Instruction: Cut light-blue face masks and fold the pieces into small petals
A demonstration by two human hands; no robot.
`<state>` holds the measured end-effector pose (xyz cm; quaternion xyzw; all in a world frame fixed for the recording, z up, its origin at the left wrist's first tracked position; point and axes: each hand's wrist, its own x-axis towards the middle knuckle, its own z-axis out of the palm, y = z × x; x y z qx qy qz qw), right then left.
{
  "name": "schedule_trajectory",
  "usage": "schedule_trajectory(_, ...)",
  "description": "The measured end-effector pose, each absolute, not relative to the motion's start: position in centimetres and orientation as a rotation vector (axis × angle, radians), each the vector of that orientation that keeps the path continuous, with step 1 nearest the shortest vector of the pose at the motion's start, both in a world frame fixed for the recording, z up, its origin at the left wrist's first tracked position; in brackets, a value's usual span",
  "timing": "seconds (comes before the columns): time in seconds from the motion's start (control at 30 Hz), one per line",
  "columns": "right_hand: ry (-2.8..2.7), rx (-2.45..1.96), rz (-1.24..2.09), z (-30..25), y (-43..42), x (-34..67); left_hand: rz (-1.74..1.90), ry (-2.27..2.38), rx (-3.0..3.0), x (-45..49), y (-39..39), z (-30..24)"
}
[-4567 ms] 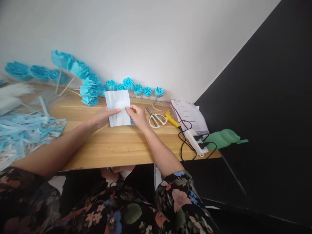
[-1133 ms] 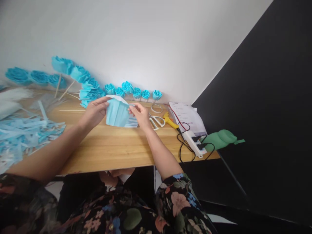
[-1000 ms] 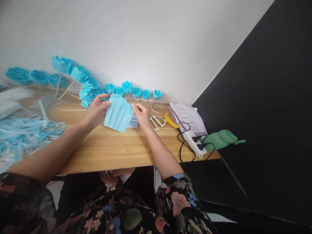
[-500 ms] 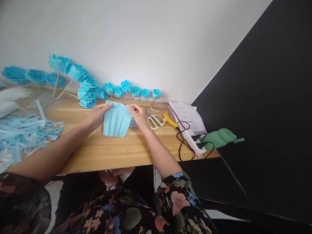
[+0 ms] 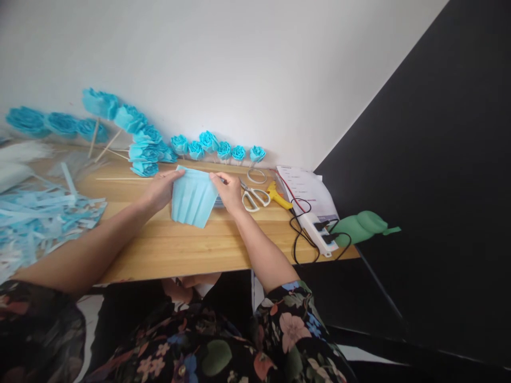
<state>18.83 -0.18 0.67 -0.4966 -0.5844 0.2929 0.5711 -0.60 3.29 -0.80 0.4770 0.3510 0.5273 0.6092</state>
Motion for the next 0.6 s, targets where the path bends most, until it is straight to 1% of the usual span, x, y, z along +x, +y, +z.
schedule_trajectory(0.27,-1.405,-1.219,0.682,0.6,-0.4,18.7,1.234,0.805,1.123,-0.8,3.5,-0.8)
schedule_trajectory(0.6,-1.428,-1.200,0.702,0.6,-0.6,18.6,1.354,0.914,1.153,-0.8,3.1,0.2)
